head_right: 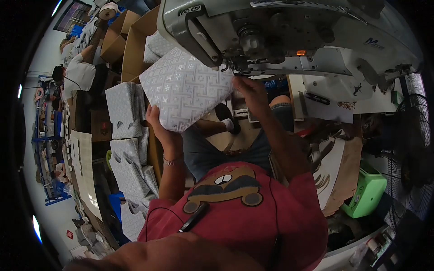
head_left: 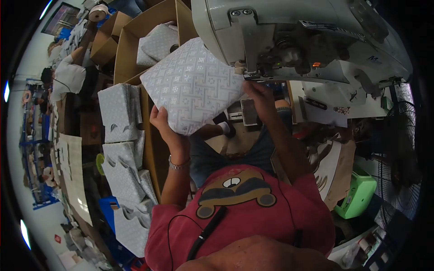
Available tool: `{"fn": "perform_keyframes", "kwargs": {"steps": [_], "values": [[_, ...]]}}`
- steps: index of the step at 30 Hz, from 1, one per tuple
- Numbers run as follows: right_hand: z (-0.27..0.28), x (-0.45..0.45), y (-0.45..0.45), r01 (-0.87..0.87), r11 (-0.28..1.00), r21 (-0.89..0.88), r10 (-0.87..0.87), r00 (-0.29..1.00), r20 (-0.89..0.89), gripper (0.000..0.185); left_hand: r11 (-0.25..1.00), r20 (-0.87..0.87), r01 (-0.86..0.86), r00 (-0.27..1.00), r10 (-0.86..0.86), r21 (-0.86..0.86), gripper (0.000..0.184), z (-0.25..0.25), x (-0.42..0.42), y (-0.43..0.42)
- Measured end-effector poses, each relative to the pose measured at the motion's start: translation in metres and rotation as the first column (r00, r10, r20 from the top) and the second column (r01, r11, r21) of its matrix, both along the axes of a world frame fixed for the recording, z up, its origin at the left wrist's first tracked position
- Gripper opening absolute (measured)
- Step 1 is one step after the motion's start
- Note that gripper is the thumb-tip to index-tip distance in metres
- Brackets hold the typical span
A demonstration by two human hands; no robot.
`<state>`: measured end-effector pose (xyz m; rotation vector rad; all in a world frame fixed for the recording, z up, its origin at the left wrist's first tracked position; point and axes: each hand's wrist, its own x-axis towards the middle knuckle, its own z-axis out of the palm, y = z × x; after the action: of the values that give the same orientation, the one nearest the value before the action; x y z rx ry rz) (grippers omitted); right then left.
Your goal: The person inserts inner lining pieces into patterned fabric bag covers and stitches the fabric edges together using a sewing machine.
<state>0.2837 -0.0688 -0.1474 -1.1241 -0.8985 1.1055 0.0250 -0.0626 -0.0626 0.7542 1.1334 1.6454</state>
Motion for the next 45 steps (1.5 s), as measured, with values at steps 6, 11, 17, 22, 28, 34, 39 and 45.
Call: {"fn": "perform_keyframes", "kwargs": {"steps": [6,11,17,22,28,34,39,45], "values": [[-0.002,-0.007,-0.005,0.055,0.998,-0.012,-0.053,0.993,0.104,0.037,0.937,0.018,0.268,0.962,-0.271,-0.225,0.046,0.024,-0.022,0.089],[-0.003,-0.016,-0.01,0.225,0.937,0.266,-0.31,0.887,0.342,0.033,0.761,0.037,0.501,0.844,-0.536,-0.413,0.036,0.012,-0.03,0.134],[0.023,-0.01,-0.011,0.237,0.933,0.271,-0.355,0.727,0.587,0.029,0.771,-0.768,0.543,0.319,-0.556,-0.333,0.039,-0.007,-0.028,0.153],[0.039,-0.004,-0.012,0.209,0.953,0.22,-0.302,0.702,0.645,0.028,0.593,-0.966,0.776,-0.079,-0.246,-0.214,0.051,0.022,0.038,0.108],[0.024,0.004,-0.018,0.026,0.945,0.327,-0.244,0.725,0.645,0.018,0.655,-0.989,0.745,-0.043,-0.143,-0.127,0.055,-0.017,0.037,0.061],[0.027,-0.001,-0.018,-0.119,0.953,0.278,-0.176,0.528,0.831,0.009,0.784,-0.951,0.591,0.091,-0.296,-0.187,0.049,-0.085,-0.001,0.0],[0.063,-0.02,-0.01,-0.22,0.892,0.395,-0.266,0.451,0.852,0.008,0.811,-0.958,0.552,0.068,-0.278,-0.196,0.047,-0.087,-0.01,-0.006],[0.065,-0.011,-0.016,-0.289,0.944,0.161,-0.038,0.389,0.92,0.01,0.853,-0.992,0.521,0.097,-0.081,-0.019,0.047,-0.064,0.006,0.025]]}}
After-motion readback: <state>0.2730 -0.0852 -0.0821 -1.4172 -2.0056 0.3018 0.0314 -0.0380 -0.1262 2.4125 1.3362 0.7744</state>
